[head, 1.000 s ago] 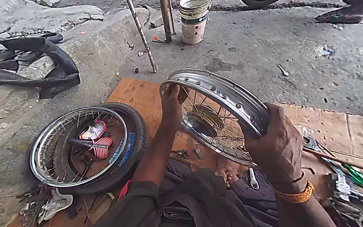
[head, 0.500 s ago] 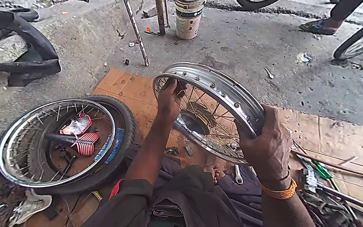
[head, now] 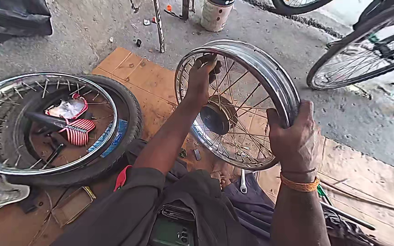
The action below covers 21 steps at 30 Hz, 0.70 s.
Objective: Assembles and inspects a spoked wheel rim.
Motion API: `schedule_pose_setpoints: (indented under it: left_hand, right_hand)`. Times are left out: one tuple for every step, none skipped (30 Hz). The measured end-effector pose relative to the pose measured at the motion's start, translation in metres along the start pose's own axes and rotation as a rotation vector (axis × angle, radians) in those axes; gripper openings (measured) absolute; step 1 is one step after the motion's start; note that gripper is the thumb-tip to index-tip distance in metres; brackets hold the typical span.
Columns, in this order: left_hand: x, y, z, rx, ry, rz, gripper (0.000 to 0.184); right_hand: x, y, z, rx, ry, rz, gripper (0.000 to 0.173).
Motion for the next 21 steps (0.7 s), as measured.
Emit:
schedule_pose_setpoints:
  left_hand:
    - [0.004, 0.002, 0.0, 0.009, 0.005, -0.002, 0.016]
    - [0.007, 0.004, 0.001, 0.022, -0.005, -0.012, 0.016]
    - [0.008, 0.004, 0.002, 0.025, -0.035, -0.036, 0.018]
    - [0.009, 0.005, 0.004, 0.017, -0.066, -0.056, 0.021]
    - [0.01, 0.007, 0.006, 0.01, -0.085, -0.06, 0.023]
    - [0.012, 0.009, 0.009, -0.002, -0.096, -0.047, 0.023]
    - [0.013, 0.011, 0.011, -0.018, -0.098, -0.03, 0.025]
    - [0.014, 0.013, 0.013, -0.037, -0.096, -0.013, 0.027]
    - [0.015, 0.014, 0.015, -0.048, -0.087, 0.004, 0.027]
    - [0.016, 0.015, 0.016, -0.05, -0.075, 0.019, 0.026]
    - [0.017, 0.016, 0.016, -0.052, -0.066, 0.024, 0.024]
    - [0.018, 0.016, 0.017, -0.055, -0.06, 0.027, 0.021]
    - [0.017, 0.016, 0.017, -0.053, -0.058, 0.026, 0.019]
    - [0.016, 0.015, 0.017, -0.042, -0.064, 0.025, 0.018]
    - [0.016, 0.015, 0.016, -0.029, -0.069, 0.022, 0.018]
    - [0.016, 0.014, 0.016, -0.02, -0.078, 0.026, 0.019]
    - [0.016, 0.013, 0.017, -0.017, -0.09, 0.031, 0.021]
    - [0.016, 0.012, 0.018, -0.028, -0.1, 0.044, 0.022]
    - [0.015, 0.012, 0.019, -0.042, -0.101, 0.061, 0.024]
    - [0.015, 0.012, 0.019, -0.061, -0.096, 0.076, 0.027]
    - [0.014, 0.012, 0.02, -0.08, -0.098, 0.086, 0.029]
  right_hand:
    - [0.002, -0.001, 0.001, -0.007, 0.004, -0.003, 0.063]
    - [0.003, -0.001, 0.001, -0.012, 0.007, -0.004, 0.063]
    - [0.003, -0.002, 0.001, -0.007, 0.007, -0.005, 0.063]
    - [0.003, -0.002, 0.001, -0.001, 0.008, -0.009, 0.062]
    - [0.004, -0.001, 0.0, 0.005, 0.014, -0.011, 0.062]
    - [0.004, -0.001, -0.002, 0.011, 0.022, -0.012, 0.062]
    - [0.004, -0.001, -0.004, 0.013, 0.033, -0.015, 0.062]
    - [0.004, -0.001, -0.006, 0.012, 0.043, -0.018, 0.062]
    - [0.004, -0.001, -0.007, 0.007, 0.048, -0.02, 0.062]
    - [0.003, -0.002, -0.007, 0.002, 0.05, -0.023, 0.061]
    - [0.003, -0.002, -0.008, 0.002, 0.048, -0.028, 0.061]
    - [0.001, -0.002, -0.008, 0.001, 0.048, -0.034, 0.062]
    - [-0.001, -0.002, -0.008, 0.0, 0.044, -0.041, 0.063]
    - [-0.002, -0.001, -0.009, 0.003, 0.038, -0.045, 0.063]
    - [-0.003, 0.0, -0.009, 0.016, 0.034, -0.048, 0.064]
    - [-0.003, 0.001, -0.01, 0.026, 0.032, -0.05, 0.065]
    - [-0.004, 0.001, -0.01, 0.033, 0.028, -0.05, 0.067]
    - [-0.006, 0.002, -0.01, 0.036, 0.022, -0.053, 0.067]
    - [-0.007, 0.002, -0.009, 0.03, 0.014, -0.065, 0.067]
    - [-0.007, 0.001, -0.008, 0.027, 0.012, -0.07, 0.067]
    - [-0.008, 0.002, -0.007, 0.028, 0.014, -0.067, 0.067]
Point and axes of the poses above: each hand's wrist, its own x-axis towards the middle knuckle, its own y-axis out of the palm, z = x × y, the point moved 10 cm from there along x, towards the middle knuckle, and after that the axes turned 9 degrees about z, right-handed, at the moved point
